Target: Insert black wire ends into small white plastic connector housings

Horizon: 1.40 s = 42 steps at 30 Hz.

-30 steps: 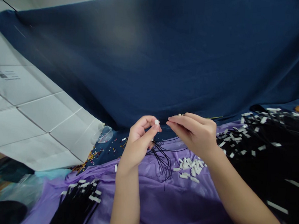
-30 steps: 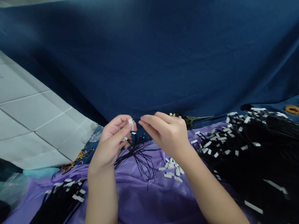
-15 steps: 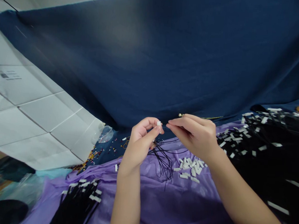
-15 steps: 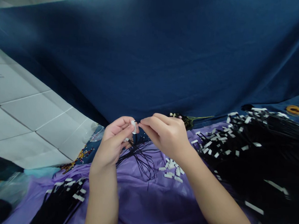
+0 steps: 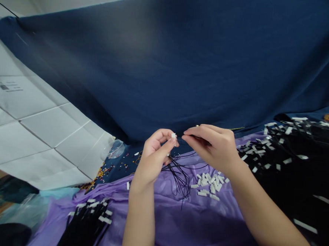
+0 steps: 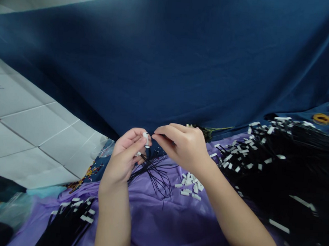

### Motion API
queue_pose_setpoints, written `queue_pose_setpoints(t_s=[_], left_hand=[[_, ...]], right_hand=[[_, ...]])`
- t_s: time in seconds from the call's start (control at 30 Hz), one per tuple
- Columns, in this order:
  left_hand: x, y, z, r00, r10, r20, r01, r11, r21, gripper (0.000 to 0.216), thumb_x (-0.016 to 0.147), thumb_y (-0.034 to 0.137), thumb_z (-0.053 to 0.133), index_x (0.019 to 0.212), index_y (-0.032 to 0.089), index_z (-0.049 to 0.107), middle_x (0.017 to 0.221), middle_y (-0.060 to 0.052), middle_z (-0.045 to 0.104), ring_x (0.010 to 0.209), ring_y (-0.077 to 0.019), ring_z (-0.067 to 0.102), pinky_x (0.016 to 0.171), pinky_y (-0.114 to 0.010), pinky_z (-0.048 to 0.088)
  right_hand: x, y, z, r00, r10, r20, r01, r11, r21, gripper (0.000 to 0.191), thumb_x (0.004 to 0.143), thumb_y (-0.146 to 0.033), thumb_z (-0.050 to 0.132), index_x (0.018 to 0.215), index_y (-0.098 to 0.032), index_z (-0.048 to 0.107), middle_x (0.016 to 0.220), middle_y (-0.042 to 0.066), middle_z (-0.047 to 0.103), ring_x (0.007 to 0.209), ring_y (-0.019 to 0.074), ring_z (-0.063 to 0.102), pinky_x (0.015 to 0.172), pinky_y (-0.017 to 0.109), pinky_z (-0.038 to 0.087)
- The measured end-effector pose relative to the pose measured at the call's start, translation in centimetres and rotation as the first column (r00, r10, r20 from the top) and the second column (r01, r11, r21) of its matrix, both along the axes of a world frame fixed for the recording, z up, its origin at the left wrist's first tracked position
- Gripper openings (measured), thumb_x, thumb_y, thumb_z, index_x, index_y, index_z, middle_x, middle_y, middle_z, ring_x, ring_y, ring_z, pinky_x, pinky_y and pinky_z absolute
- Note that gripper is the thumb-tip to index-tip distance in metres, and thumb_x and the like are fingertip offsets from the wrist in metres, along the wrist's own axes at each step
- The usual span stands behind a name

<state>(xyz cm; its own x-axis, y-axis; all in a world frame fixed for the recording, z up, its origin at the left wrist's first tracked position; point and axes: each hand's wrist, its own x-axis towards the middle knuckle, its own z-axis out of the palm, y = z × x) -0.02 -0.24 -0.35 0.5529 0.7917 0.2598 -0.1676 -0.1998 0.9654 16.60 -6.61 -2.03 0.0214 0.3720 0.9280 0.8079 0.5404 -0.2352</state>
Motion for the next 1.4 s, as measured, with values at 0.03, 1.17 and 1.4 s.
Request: queue_pose_setpoints(t_s=[0.03, 1.17, 1.4], left_hand=[[0.1, 0.0, 0.0, 1.000, 0.007, 0.010, -0.007, 1.000, -0.015, 0.022, 0.084, 0.037, 0.070, 0.090, 0.018, 0.061, 0.076, 0.002, 0.058, 0.043, -0.0010, 0.034, 0.036, -0.014, 0.028], [-0.1, 0.9, 0.9, 0.978, 0.094, 0.184, -0.049, 0.971, -0.233, 0.024, 0.083, 0.033, 0.072, 0.087, 0.017, 0.056, 0.085, 0.005, 0.049, 0.041, 0.0043, 0.027, 0.033, -0.009, 0.025], [0.1, 0.9, 0.8, 0.980, 0.089, 0.176, -0.049, 0.974, -0.221, 0.024, 0.083, 0.034, 0.072, 0.086, 0.017, 0.056, 0.085, 0.005, 0.050, 0.041, 0.0043, 0.027, 0.034, -0.009, 0.027]], right_hand=[[0.0, -0.1, 0.1, 1.000, -0.004, -0.002, 0.004, 1.000, -0.016, 0.006, 0.090, -0.022, 0.068, 0.093, -0.017, 0.070, 0.075, -0.001, 0.068, 0.058, 0.0082, 0.056, 0.056, 0.023, 0.043], [-2.1, -0.4, -0.1, 0.988, 0.155, 0.003, -0.128, 0.828, -0.546, 0.012, 0.087, -0.026, 0.068, 0.098, -0.022, 0.068, 0.097, 0.000, 0.073, 0.091, 0.0190, 0.065, 0.076, 0.029, 0.045], [-2.2, -0.3, 0.0, 0.988, 0.156, -0.007, -0.133, 0.821, -0.555, 0.001, 0.086, -0.020, 0.066, 0.087, -0.020, 0.067, 0.090, 0.000, 0.071, 0.086, 0.0178, 0.064, 0.078, 0.029, 0.045]])
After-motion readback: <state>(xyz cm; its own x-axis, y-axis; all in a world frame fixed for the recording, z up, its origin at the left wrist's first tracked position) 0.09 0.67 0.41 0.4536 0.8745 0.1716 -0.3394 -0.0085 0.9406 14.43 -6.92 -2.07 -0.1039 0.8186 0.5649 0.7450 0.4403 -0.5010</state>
